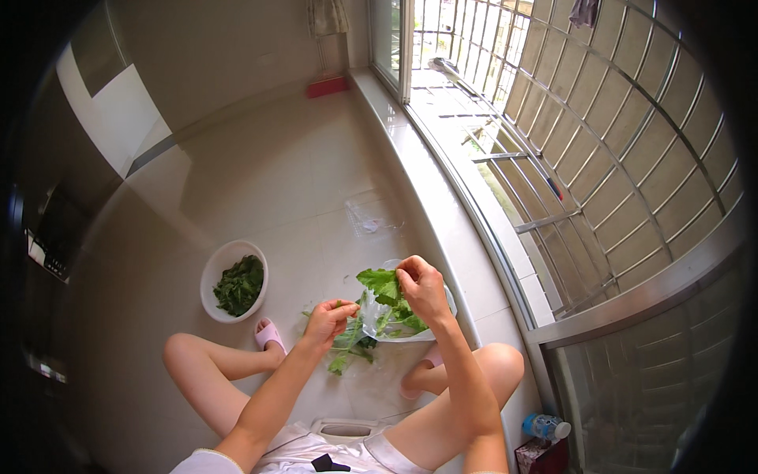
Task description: The person plucks leaves from stalks by hand and places the leaves into a bowl while discarding the stalks into a plastic bag.
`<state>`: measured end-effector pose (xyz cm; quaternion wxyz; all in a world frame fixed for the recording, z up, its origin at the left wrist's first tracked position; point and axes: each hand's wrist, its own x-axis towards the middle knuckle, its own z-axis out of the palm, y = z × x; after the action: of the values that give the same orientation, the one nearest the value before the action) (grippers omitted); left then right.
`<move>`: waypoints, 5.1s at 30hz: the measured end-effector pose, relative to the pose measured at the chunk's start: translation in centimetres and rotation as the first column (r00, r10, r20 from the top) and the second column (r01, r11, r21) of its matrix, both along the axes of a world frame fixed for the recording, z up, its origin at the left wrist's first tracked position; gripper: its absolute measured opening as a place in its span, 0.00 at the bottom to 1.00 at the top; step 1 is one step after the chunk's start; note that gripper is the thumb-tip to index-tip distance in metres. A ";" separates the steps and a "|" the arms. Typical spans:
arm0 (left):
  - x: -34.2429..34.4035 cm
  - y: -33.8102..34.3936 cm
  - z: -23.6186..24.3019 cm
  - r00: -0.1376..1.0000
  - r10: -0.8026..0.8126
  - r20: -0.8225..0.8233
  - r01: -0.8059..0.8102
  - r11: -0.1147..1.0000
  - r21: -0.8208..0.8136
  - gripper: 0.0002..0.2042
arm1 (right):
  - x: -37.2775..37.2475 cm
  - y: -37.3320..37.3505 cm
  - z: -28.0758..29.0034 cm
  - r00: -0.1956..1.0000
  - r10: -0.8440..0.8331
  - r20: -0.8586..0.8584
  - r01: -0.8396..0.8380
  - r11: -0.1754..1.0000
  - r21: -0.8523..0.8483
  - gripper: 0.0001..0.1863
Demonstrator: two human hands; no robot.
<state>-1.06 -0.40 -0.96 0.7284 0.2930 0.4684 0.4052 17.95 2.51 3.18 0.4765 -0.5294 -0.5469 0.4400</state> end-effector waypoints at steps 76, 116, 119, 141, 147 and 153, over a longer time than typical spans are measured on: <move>-13.7 0.9 1.5 0.970 0.163 0.182 -0.168 0.986 0.014 0.11 | -28.0 5.8 4.3 0.782 0.369 0.502 -0.525 0.825 0.211 0.05; -5.9 2.0 0.7 0.993 -0.074 -0.090 0.094 0.965 0.244 0.07 | -10.3 -0.6 -0.1 0.912 -0.004 0.409 -0.100 0.968 0.231 0.03; -5.3 2.0 1.0 0.998 -0.069 -0.007 0.069 0.969 0.235 0.07 | -10.3 -0.9 -1.0 0.998 0.065 -0.021 -0.066 0.997 -0.032 0.02; -15.8 4.8 -0.8 0.753 0.646 0.121 -0.653 0.756 0.028 0.06 | -3.9 -0.8 -2.8 0.885 -0.058 0.461 -0.064 0.968 0.245 0.06; -23.8 5.2 -3.7 0.503 0.786 -0.359 -0.840 0.542 0.010 0.23 | 0.4 -0.2 -6.7 0.762 -0.129 0.635 0.005 0.981 0.192 0.04; -21.3 4.3 1.4 0.769 0.621 0.152 -0.637 0.766 0.089 0.06 | 1.4 0.3 -8.3 0.774 -0.070 0.630 0.016 0.996 0.091 0.08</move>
<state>-22.37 3.93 0.43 0.5542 0.1441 0.4686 0.6727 19.31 2.86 -5.11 0.2963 -0.6391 -0.6800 0.2032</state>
